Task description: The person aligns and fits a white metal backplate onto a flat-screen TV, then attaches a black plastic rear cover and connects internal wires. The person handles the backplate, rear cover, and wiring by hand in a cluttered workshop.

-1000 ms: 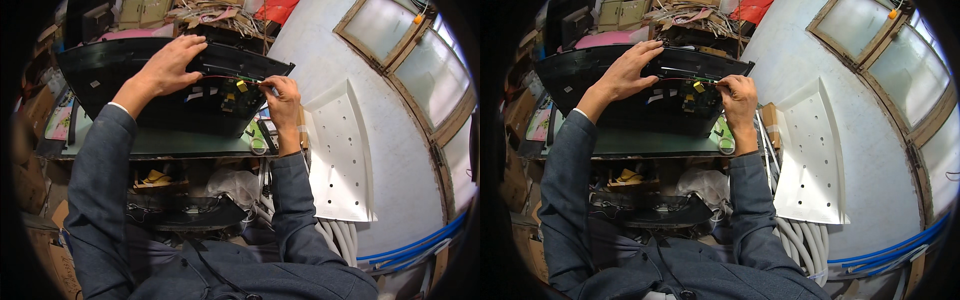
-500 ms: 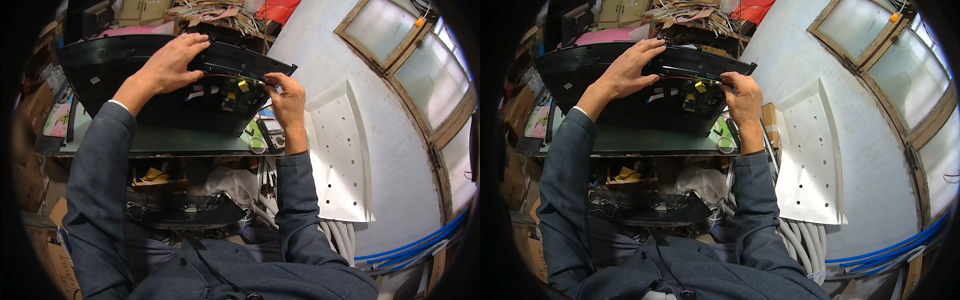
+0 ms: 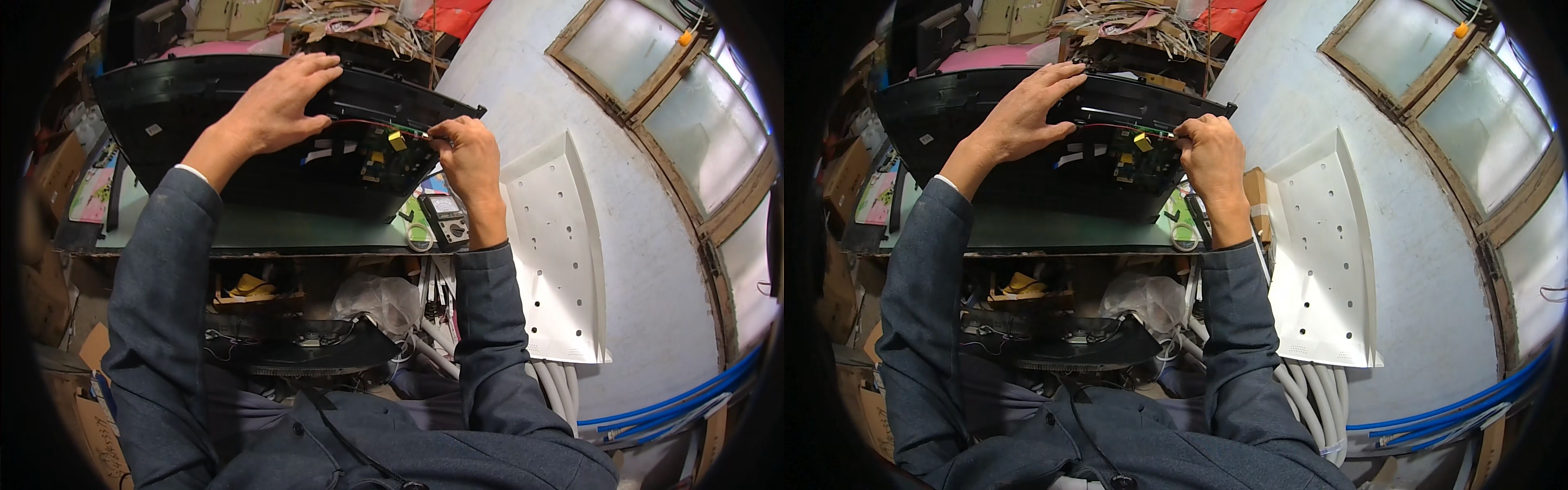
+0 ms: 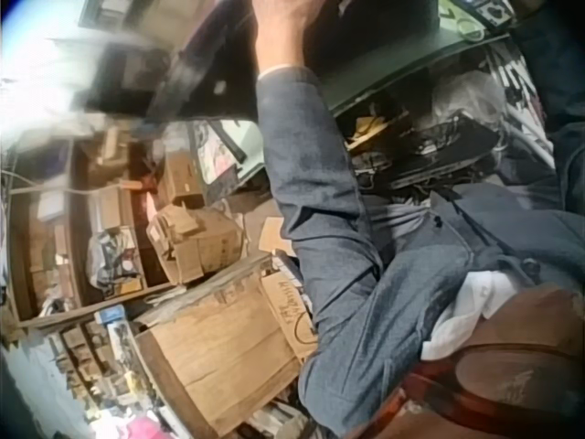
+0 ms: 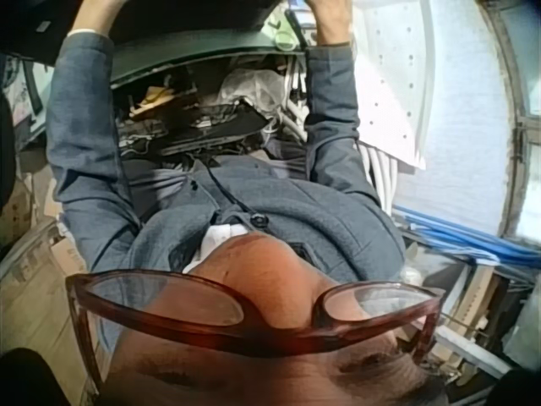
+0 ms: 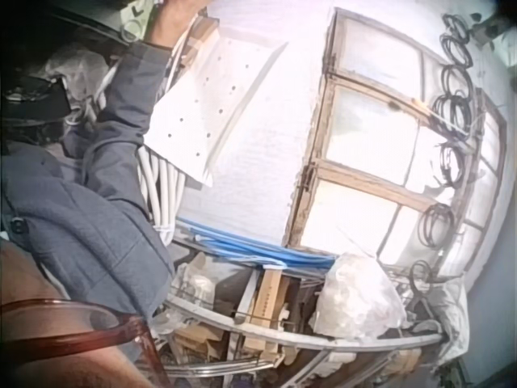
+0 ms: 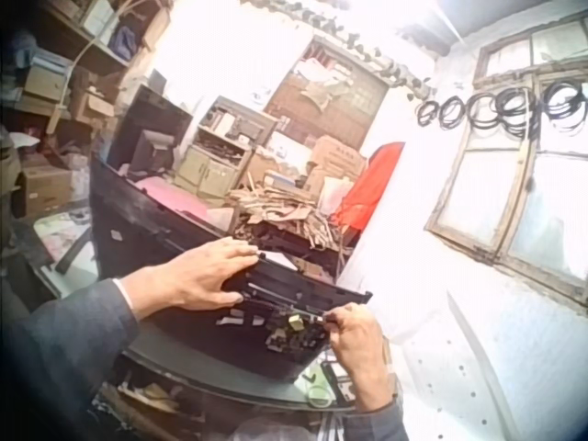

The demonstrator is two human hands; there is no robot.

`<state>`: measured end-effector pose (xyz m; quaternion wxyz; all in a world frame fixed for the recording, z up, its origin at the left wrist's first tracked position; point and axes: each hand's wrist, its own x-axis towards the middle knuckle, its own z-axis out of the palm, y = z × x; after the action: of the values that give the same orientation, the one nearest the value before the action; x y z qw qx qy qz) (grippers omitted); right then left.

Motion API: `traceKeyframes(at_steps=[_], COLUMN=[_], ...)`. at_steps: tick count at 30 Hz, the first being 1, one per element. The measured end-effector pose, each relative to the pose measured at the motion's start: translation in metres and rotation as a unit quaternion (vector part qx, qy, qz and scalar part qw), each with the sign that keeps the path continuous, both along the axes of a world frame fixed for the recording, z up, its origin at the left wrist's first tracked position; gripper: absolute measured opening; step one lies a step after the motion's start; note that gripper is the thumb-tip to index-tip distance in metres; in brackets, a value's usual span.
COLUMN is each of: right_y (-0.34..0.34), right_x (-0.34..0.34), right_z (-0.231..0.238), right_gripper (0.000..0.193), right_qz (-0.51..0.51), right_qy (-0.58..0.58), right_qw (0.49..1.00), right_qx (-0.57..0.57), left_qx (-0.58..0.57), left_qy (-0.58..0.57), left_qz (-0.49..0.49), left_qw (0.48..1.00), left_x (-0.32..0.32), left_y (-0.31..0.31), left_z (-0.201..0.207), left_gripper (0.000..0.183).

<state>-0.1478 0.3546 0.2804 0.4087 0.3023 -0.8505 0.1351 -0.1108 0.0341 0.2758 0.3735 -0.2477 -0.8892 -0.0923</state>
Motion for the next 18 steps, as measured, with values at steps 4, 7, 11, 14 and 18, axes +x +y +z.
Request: traceKeyframes(at_steps=[4, 7, 11, 14, 18], right_y=[-0.0003, -0.0007, -0.0016, -0.0020, 0.0015], right_x=[0.0006, 0.0009, 0.0002, -0.0014, -0.0037], right_z=[-0.0005, -0.0007, 0.0028, 0.0043, 0.0038], right_gripper=[0.010, 0.010, 0.011, 0.011, 0.015], right_qz=[-0.008, -0.011, -0.016, -0.021, -0.002], right_qy=[-0.003, -0.009, -0.024, -0.031, -0.061], right_qw=[1.000, 1.000, 1.000, 0.999, 0.998], right_qx=[-0.008, -0.013, -0.002, 0.002, -0.029], left_qx=[0.002, -0.003, -0.007, -0.005, -0.007], left_qy=[-0.002, 0.004, 0.007, 0.006, 0.012], left_qz=[0.006, 0.002, 0.001, -0.001, -0.004], left_qw=[1.000, 1.000, 1.000, 1.000, 1.000], left_x=[0.0038, 0.0020, 0.0003, 0.0008, 0.0009], left_y=[0.0018, 0.0008, -0.0002, 0.0002, 0.0011], left_z=[0.0014, 0.0009, 0.0003, 0.0008, 0.0015], left_gripper=[0.071, 0.071, 0.072, 0.072, 0.071])
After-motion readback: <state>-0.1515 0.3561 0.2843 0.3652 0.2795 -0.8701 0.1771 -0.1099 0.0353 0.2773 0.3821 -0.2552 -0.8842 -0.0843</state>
